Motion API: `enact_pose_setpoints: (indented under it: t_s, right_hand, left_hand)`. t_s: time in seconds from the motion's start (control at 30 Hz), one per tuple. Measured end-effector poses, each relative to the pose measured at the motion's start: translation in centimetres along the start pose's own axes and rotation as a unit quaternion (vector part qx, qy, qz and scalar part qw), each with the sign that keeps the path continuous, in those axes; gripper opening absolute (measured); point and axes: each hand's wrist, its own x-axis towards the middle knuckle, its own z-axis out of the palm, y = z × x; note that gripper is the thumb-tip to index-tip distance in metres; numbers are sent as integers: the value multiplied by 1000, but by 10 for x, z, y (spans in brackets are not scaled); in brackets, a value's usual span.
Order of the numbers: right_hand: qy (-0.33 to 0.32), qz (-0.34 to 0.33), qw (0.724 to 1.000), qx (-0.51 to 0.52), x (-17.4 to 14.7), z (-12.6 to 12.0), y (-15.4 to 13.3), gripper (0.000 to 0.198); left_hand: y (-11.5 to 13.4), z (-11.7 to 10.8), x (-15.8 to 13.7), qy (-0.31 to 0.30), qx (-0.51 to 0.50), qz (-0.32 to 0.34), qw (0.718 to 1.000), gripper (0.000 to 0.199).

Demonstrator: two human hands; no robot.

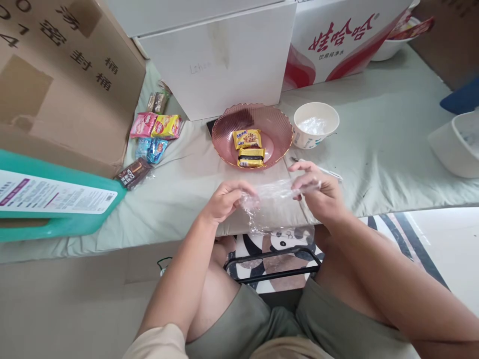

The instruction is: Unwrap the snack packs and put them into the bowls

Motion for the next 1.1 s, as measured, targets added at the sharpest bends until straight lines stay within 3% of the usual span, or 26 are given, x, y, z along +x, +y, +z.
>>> enact_pose_setpoints:
  t_s: [0.07,0.2,0.27,0.33,0.4,0.47,0.57,0.7,0.77,0.87,0.97,1.1]
  right_hand:
    - [-10,38,999,-5,2,-2,-3,18]
    - [18,135,989,53,5,-4,1,14]
    - [30,169,980,98,5,-2,5,15]
    - [26,195,974,108,4,0,8,39]
    - [12,220,971,90,3,3,7,79]
    - [7,231,969,87,3,6,5,92]
    - [41,208,970,121,4,8,1,80]
    - [71,226,955,179,4,13,-3,60]
    - [45,245,949,195,3,16,-3,53]
    - [-23,273,944,184,0,21,-2,47]
    - [-79,290,945,129,-1,22,-2,34]
    - [-98,276,955,35,0,19,-2,29]
  left_hand:
    - [0,-2,0,21,34,18,999,10]
    - [-1,-8,1,59,60,69,994,31]
    - [-2,-9,0,78,94,88,989,27]
    - [-1,-10,-1,82,115,91,986,23]
    - [1,-10,-3,78,89,88,989,38]
    - [4,-8,-5,79,30,89,992,59]
    - [7,-2,-8,71,-73,70,992,76]
    - [8,10,-11,66,-104,27,992,55]
    - [7,14,-13,90,-92,45,991,44]
    - [5,16,-13,96,-66,68,991,43]
    - [3,12,-12,92,5,33,995,41]
    - [4,6,-11,116,95,-12,989,37]
